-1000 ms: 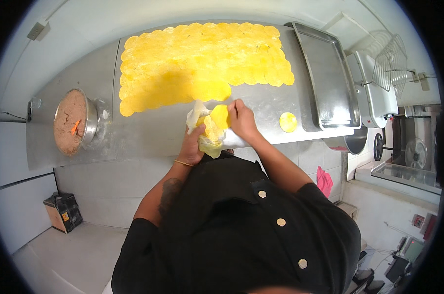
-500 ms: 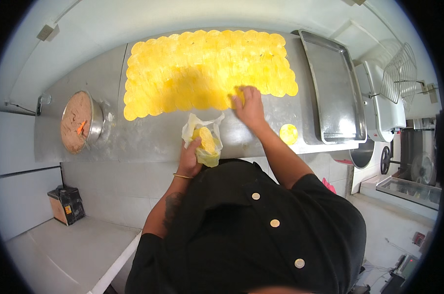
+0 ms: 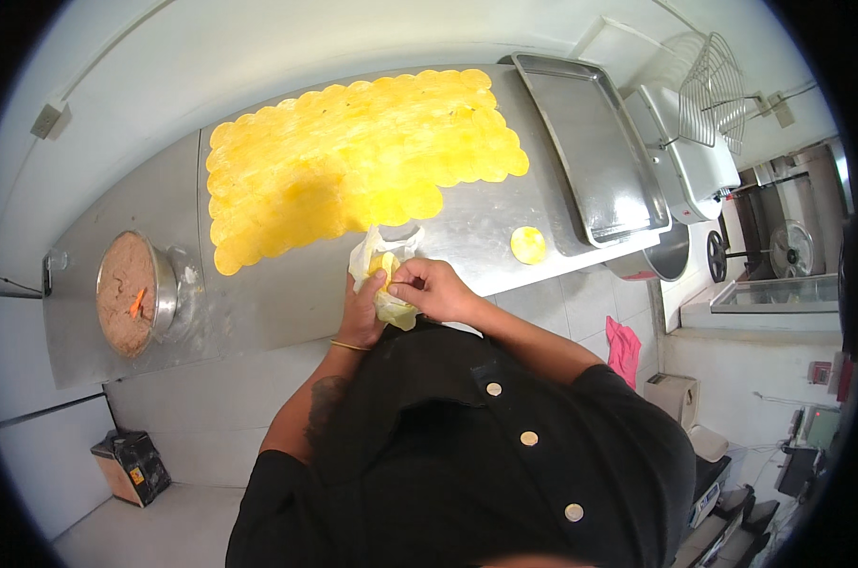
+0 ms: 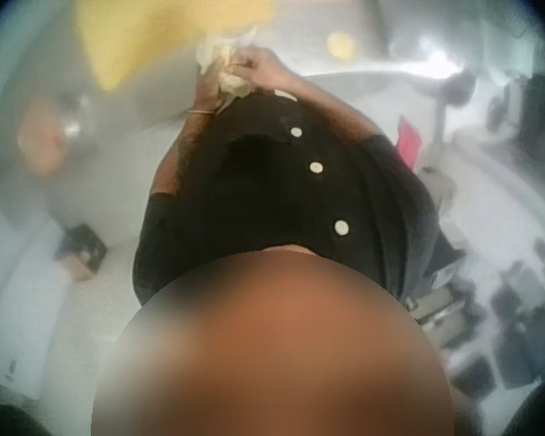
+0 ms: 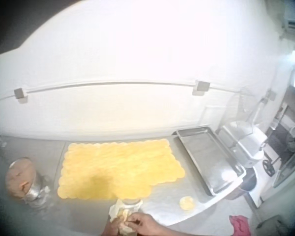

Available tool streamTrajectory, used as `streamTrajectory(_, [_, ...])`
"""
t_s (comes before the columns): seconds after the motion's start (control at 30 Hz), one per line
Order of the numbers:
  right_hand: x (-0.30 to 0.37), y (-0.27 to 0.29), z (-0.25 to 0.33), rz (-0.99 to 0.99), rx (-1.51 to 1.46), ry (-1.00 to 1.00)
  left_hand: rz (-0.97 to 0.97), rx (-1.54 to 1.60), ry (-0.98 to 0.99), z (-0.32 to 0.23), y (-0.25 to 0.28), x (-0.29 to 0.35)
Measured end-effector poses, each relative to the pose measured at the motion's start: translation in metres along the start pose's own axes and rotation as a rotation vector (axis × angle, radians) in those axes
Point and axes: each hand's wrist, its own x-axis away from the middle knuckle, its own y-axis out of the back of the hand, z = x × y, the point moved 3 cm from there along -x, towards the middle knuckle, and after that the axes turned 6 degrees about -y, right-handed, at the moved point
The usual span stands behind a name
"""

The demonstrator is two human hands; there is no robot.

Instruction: The person places round yellow discs into a paper cone held in the left hand, then scoops a brown paste from a metal bowl using an orange spatula and adds it to the cone. The person repeats this process multiple times.

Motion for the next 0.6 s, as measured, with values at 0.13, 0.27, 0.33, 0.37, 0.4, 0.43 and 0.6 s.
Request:
streamTrajectory(0.13, [0.009, 0.002, -0.008, -0.098, 0.042, 0.020, 0.058, -0.079, -0.032, 0.003, -0.008, -0.004])
streamTrajectory(0.27, [0.012, 0.005, -0.016, -0.132, 0.023, -0.018, 0.027, -0.126, -0.012, 0.005, -0.018, -0.005])
streamTrajectory(0.33, [0.011, 0.007, -0.020, -0.122, -0.025, -0.072, 0.016, -0.213, -0.029, 0.006, -0.024, -0.006])
streamTrajectory(0.37, [0.010, 0.009, -0.020, -0.110, -0.022, -0.049, 0.015, -0.256, -0.058, 0.006, -0.027, -0.006])
streamTrajectory(0.4, [0.009, 0.012, -0.021, -0.096, -0.019, -0.027, 0.021, -0.277, -0.086, 0.006, -0.030, -0.006])
streamTrajectory(0.43, [0.008, 0.015, -0.021, -0.088, -0.009, 0.004, 0.027, -0.298, -0.114, 0.006, -0.032, -0.007])
streamTrajectory(0.6, [-0.002, 0.026, -0.019, -0.040, 0.088, 0.060, -0.090, 0.028, -0.011, 0.018, -0.032, -0.012])
